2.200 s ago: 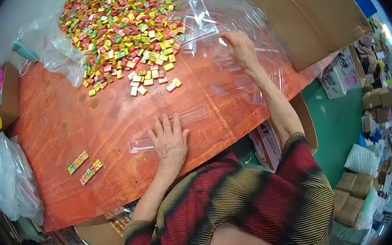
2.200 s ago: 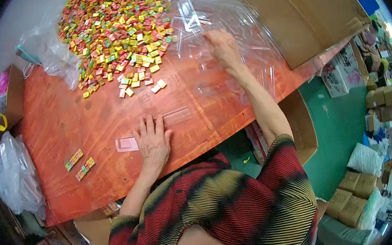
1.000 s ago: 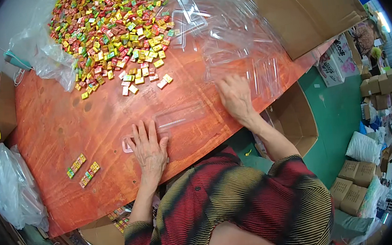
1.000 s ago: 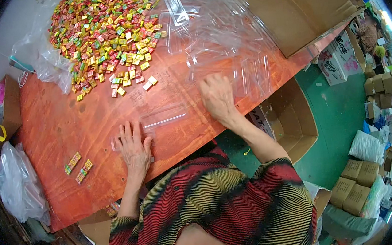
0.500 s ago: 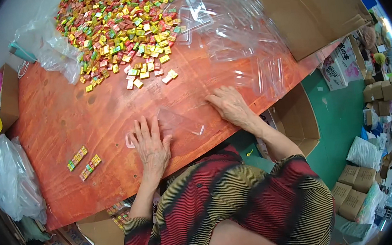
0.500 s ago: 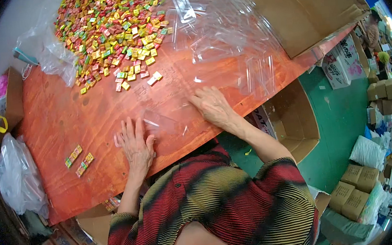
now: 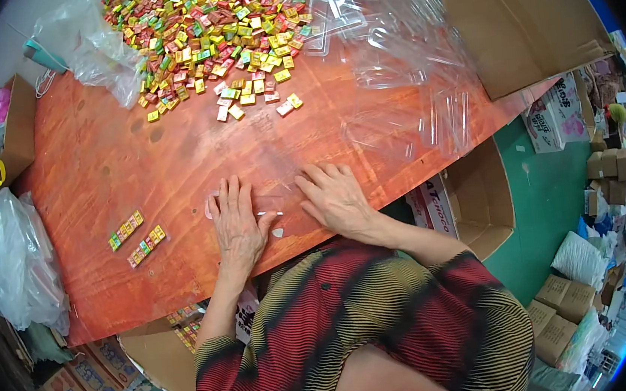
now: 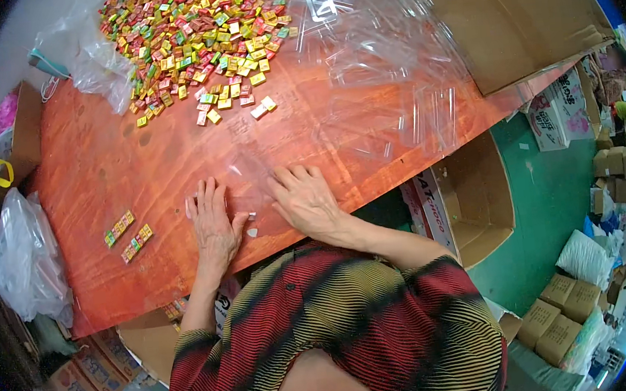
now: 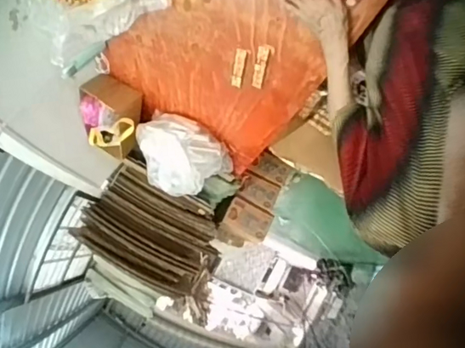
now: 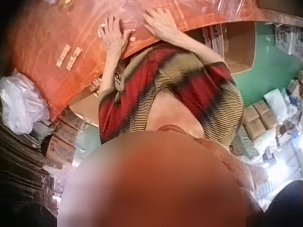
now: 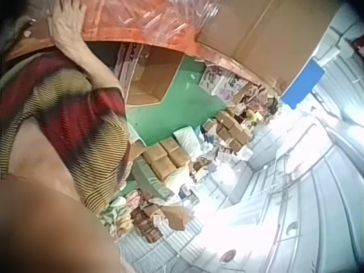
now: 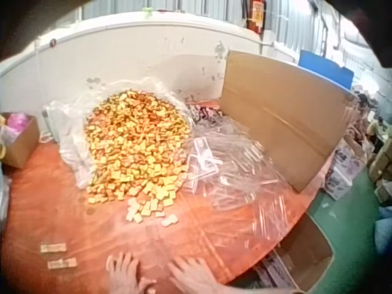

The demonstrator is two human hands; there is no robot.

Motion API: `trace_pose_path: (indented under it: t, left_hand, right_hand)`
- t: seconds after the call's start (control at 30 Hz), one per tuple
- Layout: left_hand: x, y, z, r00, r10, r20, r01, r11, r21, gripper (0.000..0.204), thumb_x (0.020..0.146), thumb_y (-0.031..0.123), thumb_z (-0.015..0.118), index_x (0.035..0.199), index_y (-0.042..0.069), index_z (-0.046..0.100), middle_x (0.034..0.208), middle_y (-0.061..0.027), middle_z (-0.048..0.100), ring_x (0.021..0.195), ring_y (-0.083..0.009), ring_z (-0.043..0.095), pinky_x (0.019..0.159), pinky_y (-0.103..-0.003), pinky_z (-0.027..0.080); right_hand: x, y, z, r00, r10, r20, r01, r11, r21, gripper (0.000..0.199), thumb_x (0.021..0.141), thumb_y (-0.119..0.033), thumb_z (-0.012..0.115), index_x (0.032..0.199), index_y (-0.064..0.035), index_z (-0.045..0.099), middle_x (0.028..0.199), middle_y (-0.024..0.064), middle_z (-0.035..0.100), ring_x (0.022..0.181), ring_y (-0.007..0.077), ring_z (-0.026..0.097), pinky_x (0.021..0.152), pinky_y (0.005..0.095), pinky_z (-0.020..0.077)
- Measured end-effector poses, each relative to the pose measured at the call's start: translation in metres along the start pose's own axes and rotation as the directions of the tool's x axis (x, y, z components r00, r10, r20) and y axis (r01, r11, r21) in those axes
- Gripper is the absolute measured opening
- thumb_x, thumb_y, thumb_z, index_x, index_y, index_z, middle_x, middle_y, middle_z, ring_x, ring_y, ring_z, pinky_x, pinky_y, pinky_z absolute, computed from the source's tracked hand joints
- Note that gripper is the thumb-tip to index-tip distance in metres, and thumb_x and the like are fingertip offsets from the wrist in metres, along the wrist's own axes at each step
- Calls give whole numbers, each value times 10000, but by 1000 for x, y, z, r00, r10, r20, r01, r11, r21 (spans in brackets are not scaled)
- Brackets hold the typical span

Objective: The recorder is sorting small colorful square items into rows and placing them into plastic packaging.

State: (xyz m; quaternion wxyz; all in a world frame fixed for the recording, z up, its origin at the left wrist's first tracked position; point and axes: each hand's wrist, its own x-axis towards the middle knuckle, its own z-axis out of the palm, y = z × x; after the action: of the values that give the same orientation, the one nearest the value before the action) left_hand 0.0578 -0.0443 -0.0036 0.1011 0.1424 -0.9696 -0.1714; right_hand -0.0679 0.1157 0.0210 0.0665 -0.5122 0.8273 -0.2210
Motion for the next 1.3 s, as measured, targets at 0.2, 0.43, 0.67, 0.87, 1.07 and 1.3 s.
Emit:
trace_pose_path:
  t: [0.2,0.43,0.67,0.87,1.07,1.3]
  left_hand:
    - [-7,-11,-7,998,57,-18,-58,998,-39,654,741,382,617,1248,31,399,1349,-173,335,1268,-373,271,1024,-545,160]
    - [11,0,-2,976,203,73,-206,978,28,668,735,441,585,1258,60,420,1363,-153,325,1243,-382,297,994,-565,195]
    - [13,16,16,999,36,-9,-36,998,52,681,725,412,607,1273,63,405,1368,-171,302,1254,-387,274,970,-589,211]
    - [57,-13,-7,984,-54,-167,76,989,126,596,790,320,568,1292,65,372,1350,-198,306,1246,-407,270,982,-563,221]
    - [168,-90,-18,952,-44,-303,85,989,124,550,835,299,523,1313,90,350,1353,-184,315,1254,-396,265,978,-563,246]
    - [173,-93,4,983,-72,-166,104,977,189,496,842,296,518,1287,113,397,1376,-171,287,1251,-400,269,967,-575,245]
  right_hand:
    - [1,38,-29,994,-104,32,107,990,-89,360,687,-59,568,1047,-42,560,1120,126,509,1059,309,461,857,421,374]
    - [-12,70,-31,973,195,-124,-227,909,-350,245,780,-88,535,1021,-48,563,1014,124,543,884,300,500,731,400,396]
    - [-9,57,-35,989,115,-95,-138,950,-279,212,766,-112,572,971,-55,574,949,96,554,847,275,507,696,376,403]
    - [51,44,-64,1000,-2,-24,2,1000,9,205,778,-118,590,965,-37,570,896,114,550,859,307,533,707,400,429]
    - [212,61,-21,938,-300,-175,292,954,-71,354,795,-121,566,1134,-56,490,1169,154,487,1039,339,491,840,382,432]
    - [247,58,31,930,-317,-185,264,927,-266,405,743,-167,589,1123,-62,494,1287,138,387,1205,363,343,893,527,366]
